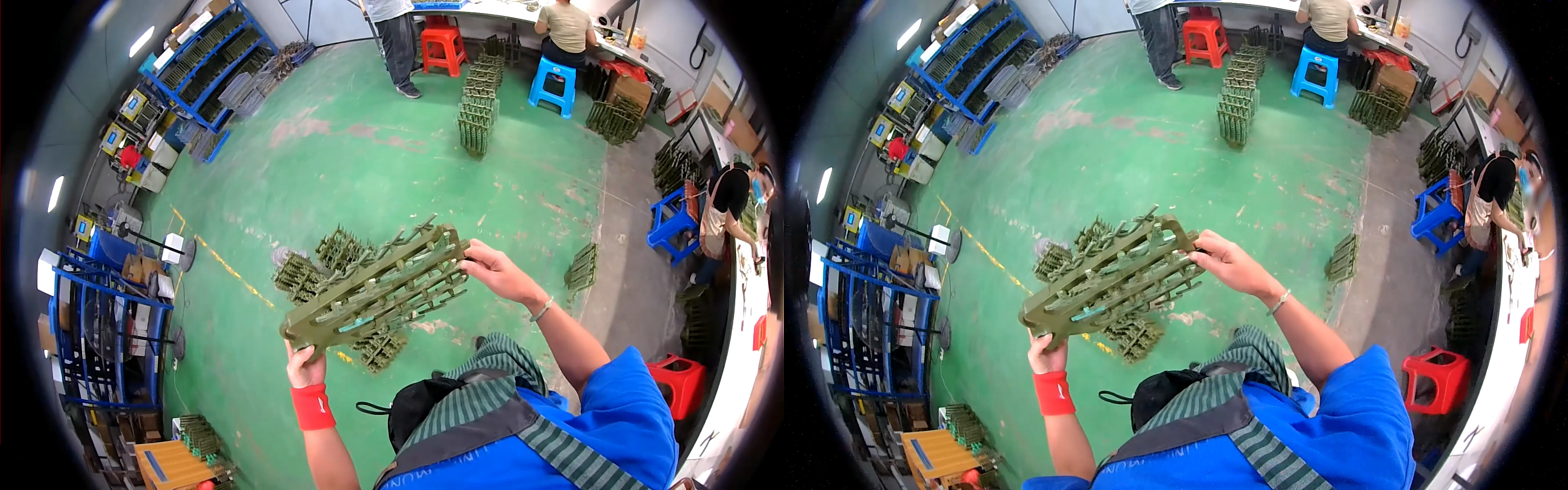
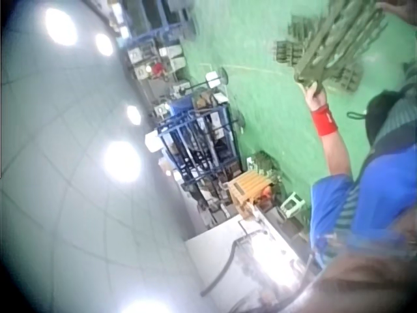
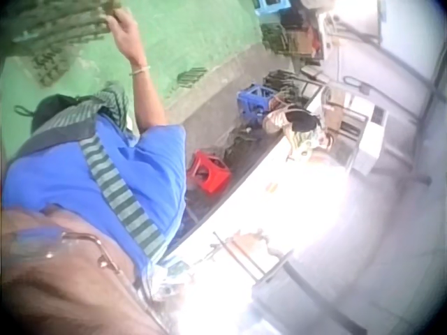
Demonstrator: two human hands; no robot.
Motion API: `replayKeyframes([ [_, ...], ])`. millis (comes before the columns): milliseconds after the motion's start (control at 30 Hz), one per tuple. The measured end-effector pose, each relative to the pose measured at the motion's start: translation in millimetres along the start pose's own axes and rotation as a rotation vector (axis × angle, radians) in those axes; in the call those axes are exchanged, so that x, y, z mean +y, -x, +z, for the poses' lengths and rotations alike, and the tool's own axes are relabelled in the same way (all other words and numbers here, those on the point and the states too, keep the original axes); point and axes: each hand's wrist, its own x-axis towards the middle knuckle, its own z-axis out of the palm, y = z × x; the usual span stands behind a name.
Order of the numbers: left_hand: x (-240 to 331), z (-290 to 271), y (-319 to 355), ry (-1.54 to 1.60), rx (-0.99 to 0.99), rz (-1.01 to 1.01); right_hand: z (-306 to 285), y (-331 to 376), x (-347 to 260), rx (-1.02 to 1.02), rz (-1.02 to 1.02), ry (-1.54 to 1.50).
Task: The person uses shears to trim excess plastic from a green frame, then uses a soldering iron to melt and attach small plastic leaf clusters to the frame before placing it among others on the floor.
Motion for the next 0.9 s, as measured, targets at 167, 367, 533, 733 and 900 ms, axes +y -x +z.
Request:
replayKeyframes([
  [167,-6,-12,-1,0.008,0.026,-0.023,2,5,3,-0.016,0.04,0.043],
  [367,-11,-17,-1,0.055,0.081,-0.045,8,8,19,0.019,-0.057,0.066],
  [533,-12,-16,2,0.02,0.08,-0.034,13,7,20,0.025,-0.053,0.061],
  [733,-10,-18,-1,-0.013,0.039,-0.061,9,11,13,0.015,0.023,0.07],
  [900,-7,0,3,-0.02,0.034,-0.038,10,15,19,0.025,0.06,0.04],
])
